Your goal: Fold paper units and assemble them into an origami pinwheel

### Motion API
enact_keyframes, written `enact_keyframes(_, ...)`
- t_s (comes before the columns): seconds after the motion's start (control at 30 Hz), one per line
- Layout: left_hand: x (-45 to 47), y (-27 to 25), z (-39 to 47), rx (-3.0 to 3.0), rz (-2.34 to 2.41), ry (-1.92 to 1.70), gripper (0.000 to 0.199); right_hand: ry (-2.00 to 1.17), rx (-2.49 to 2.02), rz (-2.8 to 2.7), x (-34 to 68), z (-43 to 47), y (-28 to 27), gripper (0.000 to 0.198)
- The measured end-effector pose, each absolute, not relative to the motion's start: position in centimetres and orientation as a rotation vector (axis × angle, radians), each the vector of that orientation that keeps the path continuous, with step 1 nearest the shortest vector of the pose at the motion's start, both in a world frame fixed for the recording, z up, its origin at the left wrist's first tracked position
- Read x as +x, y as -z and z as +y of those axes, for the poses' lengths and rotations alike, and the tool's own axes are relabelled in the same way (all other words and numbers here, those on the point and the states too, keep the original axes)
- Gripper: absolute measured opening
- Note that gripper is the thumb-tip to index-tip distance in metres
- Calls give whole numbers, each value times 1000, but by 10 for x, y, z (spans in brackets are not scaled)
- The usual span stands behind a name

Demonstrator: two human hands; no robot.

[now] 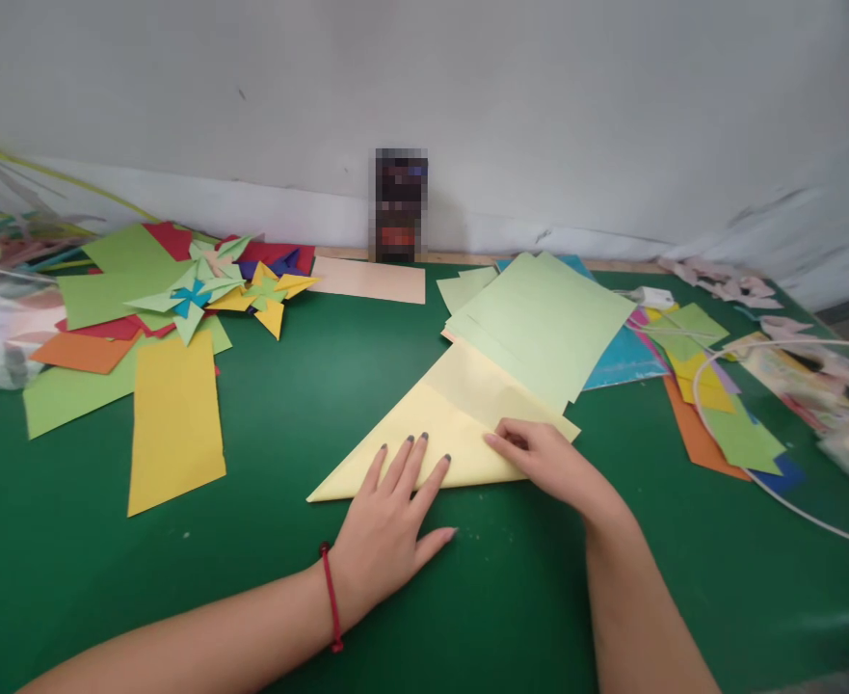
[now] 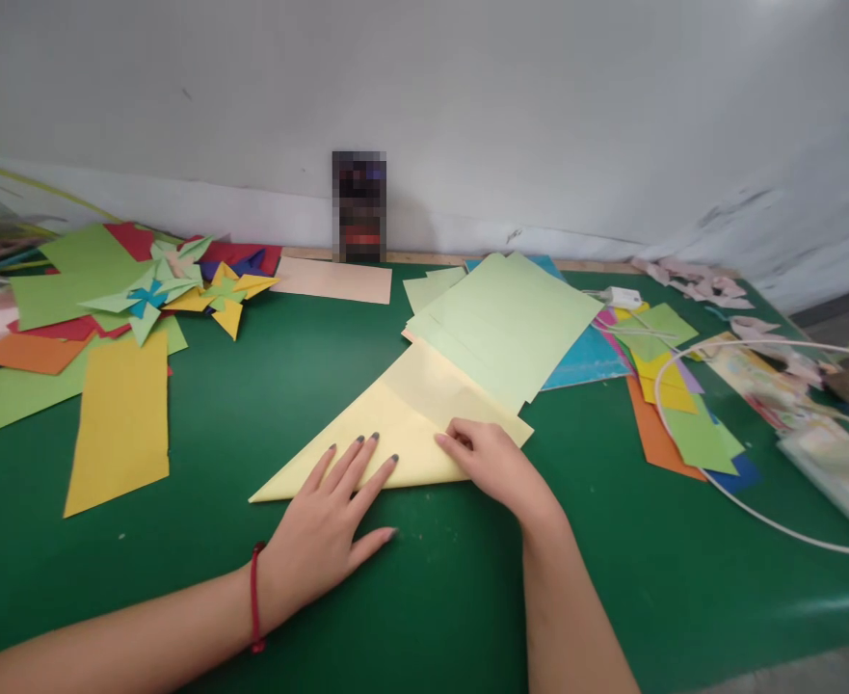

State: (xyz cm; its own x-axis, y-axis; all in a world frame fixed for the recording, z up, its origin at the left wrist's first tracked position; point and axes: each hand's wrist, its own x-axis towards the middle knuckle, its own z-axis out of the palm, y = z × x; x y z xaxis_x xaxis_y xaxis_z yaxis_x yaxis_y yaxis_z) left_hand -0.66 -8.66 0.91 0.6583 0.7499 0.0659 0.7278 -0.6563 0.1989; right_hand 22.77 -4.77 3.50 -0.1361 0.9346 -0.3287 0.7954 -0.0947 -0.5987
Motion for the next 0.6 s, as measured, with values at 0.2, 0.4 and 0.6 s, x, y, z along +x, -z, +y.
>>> enact_keyframes(0.2, -7, -8, -85, 2712, 1212, -182, 65, -997, -1951, -1981, 227, -47, -32, 37)
enact_keyframes(0.4, -7, -8, -87, 2695, 1234, -193, 64, -1009, -2002, -1971, 225, -47, -35, 37)
enact_keyframes(0.6, -7, -7, -86, 2716, 1242, -203, 67, -1006, -1991, -1964, 227, -49, -35, 34)
